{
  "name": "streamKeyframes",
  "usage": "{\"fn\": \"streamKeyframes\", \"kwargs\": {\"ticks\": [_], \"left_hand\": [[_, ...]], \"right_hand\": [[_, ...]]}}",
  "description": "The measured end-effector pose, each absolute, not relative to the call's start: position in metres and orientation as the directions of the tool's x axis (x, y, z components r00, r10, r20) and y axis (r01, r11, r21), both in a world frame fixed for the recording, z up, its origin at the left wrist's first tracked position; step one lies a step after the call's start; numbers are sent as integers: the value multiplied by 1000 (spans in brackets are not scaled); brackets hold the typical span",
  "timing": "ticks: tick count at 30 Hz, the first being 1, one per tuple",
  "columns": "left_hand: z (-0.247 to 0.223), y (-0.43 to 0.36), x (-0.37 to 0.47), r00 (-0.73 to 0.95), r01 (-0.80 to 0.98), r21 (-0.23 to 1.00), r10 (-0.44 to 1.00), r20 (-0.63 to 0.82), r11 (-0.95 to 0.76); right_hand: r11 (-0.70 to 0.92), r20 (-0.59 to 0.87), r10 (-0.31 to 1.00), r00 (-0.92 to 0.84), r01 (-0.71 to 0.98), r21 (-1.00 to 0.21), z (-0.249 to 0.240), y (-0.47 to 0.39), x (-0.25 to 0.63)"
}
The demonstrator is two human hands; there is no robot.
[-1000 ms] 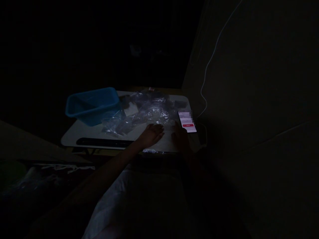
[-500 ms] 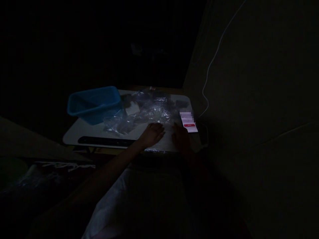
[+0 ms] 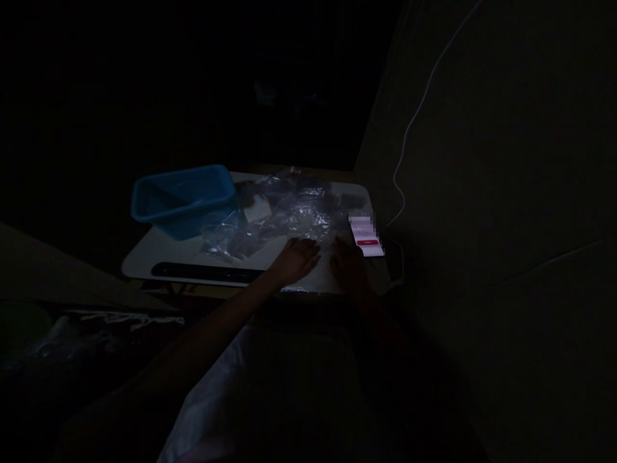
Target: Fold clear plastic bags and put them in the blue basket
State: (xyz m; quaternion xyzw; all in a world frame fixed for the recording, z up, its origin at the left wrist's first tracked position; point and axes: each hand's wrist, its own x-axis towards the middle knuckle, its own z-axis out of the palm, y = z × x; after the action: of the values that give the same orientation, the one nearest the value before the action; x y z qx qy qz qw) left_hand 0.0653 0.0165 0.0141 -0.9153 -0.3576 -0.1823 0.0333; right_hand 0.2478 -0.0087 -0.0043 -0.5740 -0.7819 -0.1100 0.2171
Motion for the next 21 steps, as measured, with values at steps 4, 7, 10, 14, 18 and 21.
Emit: {"fn": "streamKeyframes", "kwargs": {"ticks": [4,7,10,14,18,21], "left_hand": [[13,17,65,677,667,58,637,369,-743],[12,17,65,676,667,58,636,372,-743],[11,18,65,675,669,62,640,366,-741],[11,17,65,672,673,65,646,362,-737],[12,17,65,672,674,65,647,360,-736],[13,16,65,667,677,70,652,360,-732]], "right_hand": [[318,473,844,-252,946,-63,-2,-10,247],[297,475,843,-252,954,-22,0,-12,249],[264,496,835,-237,964,18,0,-14,250],[209,518,833,-193,978,29,2,-17,249],[182,538,827,-163,983,18,4,-19,249],[167,541,829,-143,986,5,6,-20,249]]}}
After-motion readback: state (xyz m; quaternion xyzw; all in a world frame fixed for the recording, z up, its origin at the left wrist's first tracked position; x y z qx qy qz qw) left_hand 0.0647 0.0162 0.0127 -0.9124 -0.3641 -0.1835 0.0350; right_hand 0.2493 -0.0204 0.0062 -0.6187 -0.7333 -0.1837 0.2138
